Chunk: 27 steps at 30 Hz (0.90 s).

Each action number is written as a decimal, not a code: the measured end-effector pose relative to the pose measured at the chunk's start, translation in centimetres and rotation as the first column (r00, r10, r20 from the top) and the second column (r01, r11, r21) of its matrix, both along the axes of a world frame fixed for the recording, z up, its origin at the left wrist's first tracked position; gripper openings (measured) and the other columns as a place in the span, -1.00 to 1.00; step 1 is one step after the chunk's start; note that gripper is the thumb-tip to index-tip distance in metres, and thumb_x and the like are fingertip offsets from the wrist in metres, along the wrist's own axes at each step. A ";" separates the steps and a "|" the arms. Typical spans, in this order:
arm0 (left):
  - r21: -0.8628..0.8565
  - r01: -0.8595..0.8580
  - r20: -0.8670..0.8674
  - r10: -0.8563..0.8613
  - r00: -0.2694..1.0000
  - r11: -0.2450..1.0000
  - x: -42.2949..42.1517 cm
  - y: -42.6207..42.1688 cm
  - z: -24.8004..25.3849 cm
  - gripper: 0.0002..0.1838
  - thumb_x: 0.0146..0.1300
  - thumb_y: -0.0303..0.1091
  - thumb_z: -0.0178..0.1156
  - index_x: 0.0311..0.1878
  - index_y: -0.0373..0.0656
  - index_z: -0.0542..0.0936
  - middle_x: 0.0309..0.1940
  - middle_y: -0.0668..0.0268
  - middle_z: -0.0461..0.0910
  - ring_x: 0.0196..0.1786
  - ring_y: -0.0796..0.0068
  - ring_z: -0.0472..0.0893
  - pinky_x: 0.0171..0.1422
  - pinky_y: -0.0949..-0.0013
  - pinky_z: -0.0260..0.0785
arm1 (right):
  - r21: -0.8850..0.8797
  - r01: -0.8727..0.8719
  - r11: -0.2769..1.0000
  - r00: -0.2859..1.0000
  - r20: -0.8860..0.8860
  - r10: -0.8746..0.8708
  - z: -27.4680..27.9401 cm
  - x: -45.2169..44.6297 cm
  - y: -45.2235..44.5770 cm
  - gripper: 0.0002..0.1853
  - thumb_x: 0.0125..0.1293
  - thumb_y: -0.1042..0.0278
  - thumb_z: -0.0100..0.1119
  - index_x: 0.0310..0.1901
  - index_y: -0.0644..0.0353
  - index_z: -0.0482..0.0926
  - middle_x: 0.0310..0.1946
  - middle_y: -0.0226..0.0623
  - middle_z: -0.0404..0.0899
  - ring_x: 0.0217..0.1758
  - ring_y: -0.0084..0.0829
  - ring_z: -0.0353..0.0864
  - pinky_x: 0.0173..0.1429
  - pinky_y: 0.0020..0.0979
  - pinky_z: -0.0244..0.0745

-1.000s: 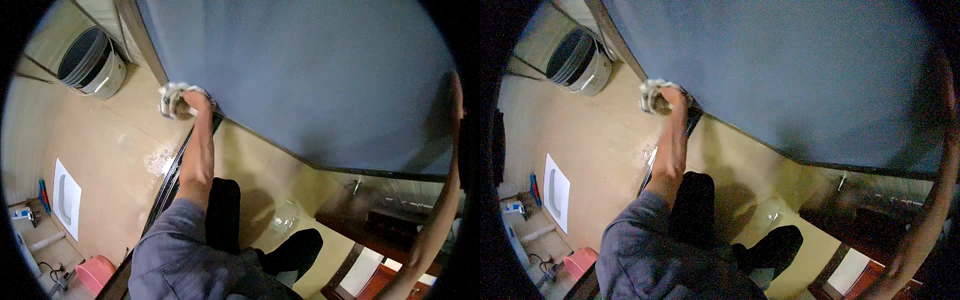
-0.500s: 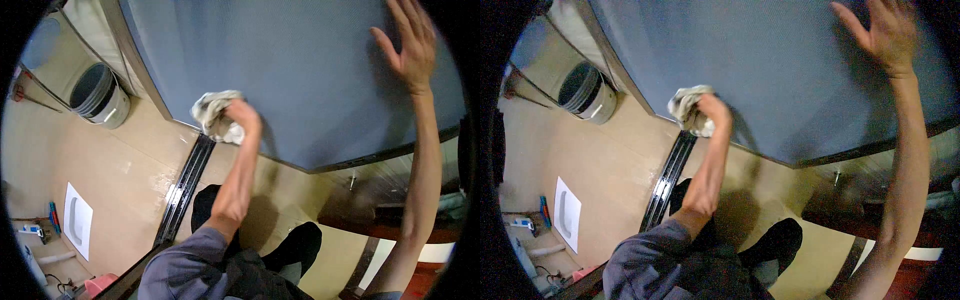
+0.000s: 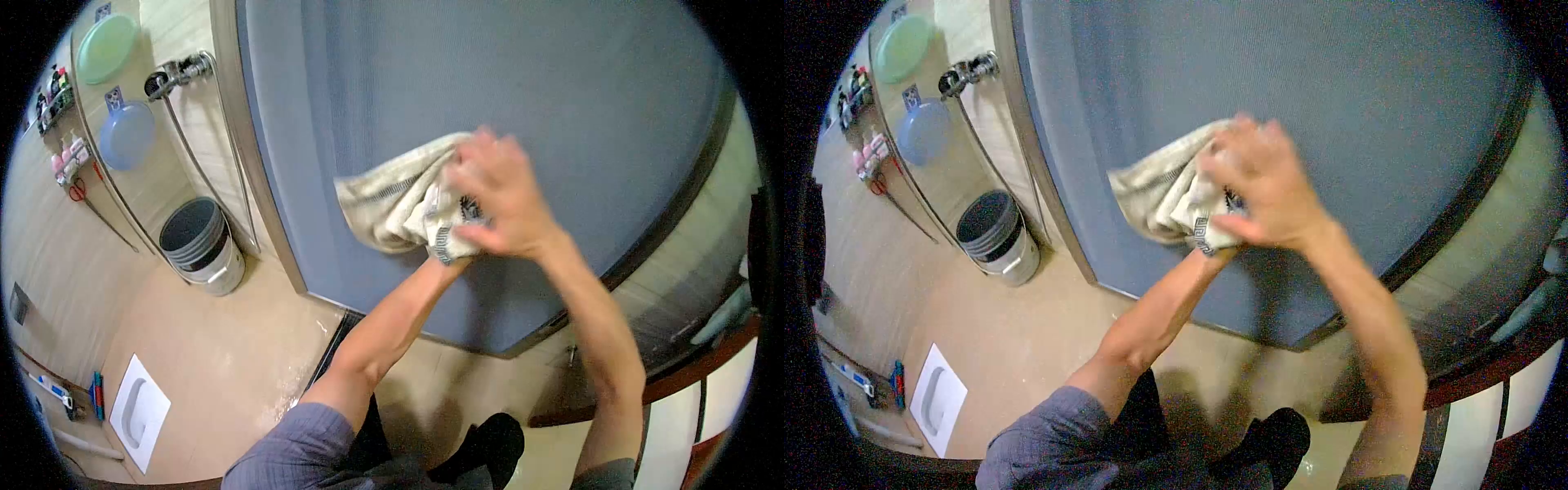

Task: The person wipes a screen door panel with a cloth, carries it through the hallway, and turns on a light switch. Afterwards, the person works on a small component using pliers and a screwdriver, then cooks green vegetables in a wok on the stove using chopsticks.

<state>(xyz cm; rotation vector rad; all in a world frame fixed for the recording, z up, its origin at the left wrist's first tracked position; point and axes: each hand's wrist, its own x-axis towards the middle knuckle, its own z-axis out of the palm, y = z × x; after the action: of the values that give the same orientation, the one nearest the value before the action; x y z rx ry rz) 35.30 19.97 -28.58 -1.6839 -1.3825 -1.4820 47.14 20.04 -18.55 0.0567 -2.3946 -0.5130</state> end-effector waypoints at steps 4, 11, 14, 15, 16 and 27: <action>-0.116 0.028 -0.268 -0.058 0.962 0.993 -5.4 -3.0 -0.7 0.00 0.10 0.14 0.32 0.54 -0.01 0.13 0.54 0.16 0.11 0.54 0.12 0.17 0.64 0.08 -0.02 | 0.221 0.003 0.975 1.000 0.014 -0.007 -0.6 -1.9 2.9 -0.42 0.16 -0.08 0.29 0.20 -0.06 0.56 0.26 -0.42 0.48 0.41 -0.27 0.34 0.48 0.02 0.12; -0.441 0.281 -0.282 -0.428 0.859 0.853 -8.8 -9.4 5.8 -0.68 0.05 -0.25 0.38 -0.14 -0.19 0.67 -0.12 0.06 0.67 -0.04 0.01 0.64 0.13 0.14 0.49 | 0.376 0.020 0.926 0.997 -0.081 0.012 -2.3 0.3 5.4 -0.63 0.16 0.24 0.22 0.04 0.00 0.61 0.16 -0.55 0.56 0.31 -0.48 0.43 0.39 -0.29 0.27; -0.295 0.140 -0.377 -0.250 0.892 0.945 -12.0 -10.3 8.4 -0.63 0.13 -0.29 0.37 0.03 -0.12 0.66 0.19 0.07 0.56 0.27 0.03 0.53 0.29 0.10 0.42 | 0.364 0.019 0.931 0.989 -0.142 0.035 -2.5 -0.6 4.7 -0.80 0.14 0.30 0.16 -0.18 0.00 0.63 0.06 -0.54 0.58 0.25 -0.49 0.45 0.35 -0.27 0.28; -0.022 0.028 -0.400 -0.034 0.916 0.999 -12.3 -10.4 10.0 -0.58 0.15 -0.27 0.38 0.10 -0.10 0.63 0.28 0.07 0.50 0.35 0.03 0.46 0.38 0.04 0.34 | 0.365 0.033 0.930 0.988 -0.150 0.024 -2.6 -1.3 4.2 -0.80 0.14 0.30 0.16 -0.18 0.00 0.63 0.06 -0.54 0.58 0.25 -0.49 0.45 0.35 -0.27 0.28; 0.032 -0.104 -0.411 0.108 0.905 0.994 -12.3 -10.2 11.6 -0.45 0.17 -0.18 0.38 0.24 -0.05 0.54 0.39 0.09 0.36 0.46 0.02 0.31 0.45 -0.09 0.17 | 0.324 0.052 0.945 0.985 -0.174 0.005 -3.1 -1.8 3.4 -0.83 0.14 0.29 0.15 -0.21 0.00 0.62 0.01 -0.54 0.58 0.22 -0.48 0.46 0.31 -0.27 0.29; 0.057 -0.429 -0.352 0.420 0.836 0.902 -11.9 -4.2 12.5 -0.07 0.21 0.30 0.19 0.57 0.11 0.16 0.65 0.23 -0.19 0.66 0.03 -0.33 0.54 -0.42 -0.52 | 0.386 0.545 0.744 0.766 -0.591 -0.254 19.7 7.5 4.0 -0.67 0.26 0.54 0.07 0.06 0.05 0.50 -0.19 -0.19 0.56 -0.19 -0.13 0.63 -0.20 -0.19 0.62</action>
<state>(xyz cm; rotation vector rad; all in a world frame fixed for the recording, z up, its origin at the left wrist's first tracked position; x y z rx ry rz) 23.43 15.82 -16.04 -1.4418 -1.4495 -0.8626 54.68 24.04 1.14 -0.3433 -1.6646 -1.2491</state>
